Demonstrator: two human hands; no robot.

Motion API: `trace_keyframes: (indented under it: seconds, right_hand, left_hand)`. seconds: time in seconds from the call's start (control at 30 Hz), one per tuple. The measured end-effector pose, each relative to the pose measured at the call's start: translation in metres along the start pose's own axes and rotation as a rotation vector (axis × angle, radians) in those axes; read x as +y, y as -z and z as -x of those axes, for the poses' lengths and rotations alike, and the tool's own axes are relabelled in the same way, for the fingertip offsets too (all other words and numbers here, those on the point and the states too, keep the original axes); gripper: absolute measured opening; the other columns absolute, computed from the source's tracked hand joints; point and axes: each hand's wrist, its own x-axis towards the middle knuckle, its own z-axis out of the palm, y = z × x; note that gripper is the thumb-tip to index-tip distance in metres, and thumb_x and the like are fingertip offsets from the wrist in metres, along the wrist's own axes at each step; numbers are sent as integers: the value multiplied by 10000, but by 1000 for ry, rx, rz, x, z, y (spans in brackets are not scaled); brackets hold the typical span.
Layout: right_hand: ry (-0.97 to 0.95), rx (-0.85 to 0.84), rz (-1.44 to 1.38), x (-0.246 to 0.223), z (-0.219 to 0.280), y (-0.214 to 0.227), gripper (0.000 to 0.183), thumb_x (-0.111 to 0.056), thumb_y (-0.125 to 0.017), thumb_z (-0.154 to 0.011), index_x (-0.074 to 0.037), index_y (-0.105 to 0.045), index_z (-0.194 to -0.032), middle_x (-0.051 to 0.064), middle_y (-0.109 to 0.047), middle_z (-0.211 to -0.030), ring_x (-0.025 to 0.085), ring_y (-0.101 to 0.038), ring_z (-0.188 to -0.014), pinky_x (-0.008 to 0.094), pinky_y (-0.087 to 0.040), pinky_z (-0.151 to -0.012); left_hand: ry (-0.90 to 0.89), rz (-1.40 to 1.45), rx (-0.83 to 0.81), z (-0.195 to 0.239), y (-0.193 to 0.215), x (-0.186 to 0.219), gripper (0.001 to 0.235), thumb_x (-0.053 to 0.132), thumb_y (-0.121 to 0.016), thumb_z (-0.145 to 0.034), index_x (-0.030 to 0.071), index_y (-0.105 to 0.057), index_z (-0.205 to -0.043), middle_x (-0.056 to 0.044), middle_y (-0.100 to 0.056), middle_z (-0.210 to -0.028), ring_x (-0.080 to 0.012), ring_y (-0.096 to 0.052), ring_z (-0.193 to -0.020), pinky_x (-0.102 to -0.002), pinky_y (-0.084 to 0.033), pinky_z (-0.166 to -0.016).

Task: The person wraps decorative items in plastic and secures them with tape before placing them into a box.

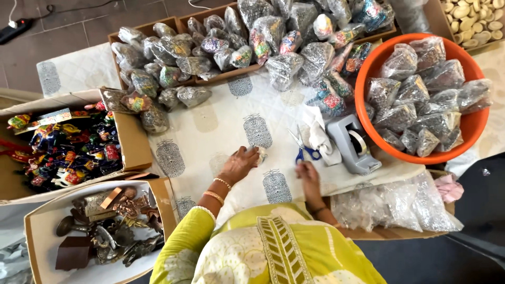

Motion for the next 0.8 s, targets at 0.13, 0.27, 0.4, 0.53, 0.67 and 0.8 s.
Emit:
trace_keyframes:
  seconds: [0.13, 0.27, 0.4, 0.53, 0.67, 0.8]
  right_hand:
    - [-101, -156, -112, 15, -43, -64, 165, -212, -644, -995, -51, -652, -1030, 3, -625, -832, 96, -543, -729, 260, -454, -670]
    - [-246, -100, -181, 40, -74, -98, 153, -180, -651, -997, -33, -669, -962, 2, -626, -775, 96, -538, -649, 260, -443, -605]
    - [-258, -11, -99, 40, -77, -116, 179, -185, -650, -996, -21, -660, -925, 23, -659, -766, 87, -535, -599, 260, -431, -540]
    - [-291, 67, 38, 22, -73, -127, 194, -195, -666, -981, -15, -660, -910, 46, -661, -749, 103, -522, -571, 281, -408, -498]
    - [-165, 68, 143, 29, -75, -126, 137, -152, -698, -947, -21, -665, -924, 33, -687, -801, 87, -570, -648, 268, -451, -557]
    - [-80, 79, 376, -6, -71, -131, 221, -93, -773, -845, -42, -584, -947, 33, -660, -770, 98, -613, -672, 265, -509, -609]
  left_hand:
    - [-7, -6, 10, 3, -1, 2, 426, 227, -754, -844, 110, -617, -1230, -23, -586, -1396, -327, -590, -1073, -416, -587, -864]
    - [-20, -14, 51, 4, 1, 6, 377, 205, -763, -840, 113, -626, -1179, -23, -591, -1375, -320, -599, -1071, -407, -594, -868]
    - [-13, -40, 60, 5, 0, 7, 333, 185, -764, -827, 96, -624, -1116, -35, -597, -1365, -324, -607, -1072, -404, -600, -843]
    - [-23, -52, 81, 6, -2, 5, 320, 192, -768, -833, 103, -629, -1107, -45, -591, -1383, -323, -608, -1076, -407, -599, -846]
    - [-37, -37, 72, 6, -5, 3, 324, 201, -755, -847, 109, -632, -1132, -77, -579, -1393, -334, -603, -1096, -421, -588, -866]
    - [-35, -77, 28, 5, -5, 3, 312, 222, -737, -865, 136, -633, -1146, -98, -560, -1404, -347, -590, -1121, -432, -573, -891]
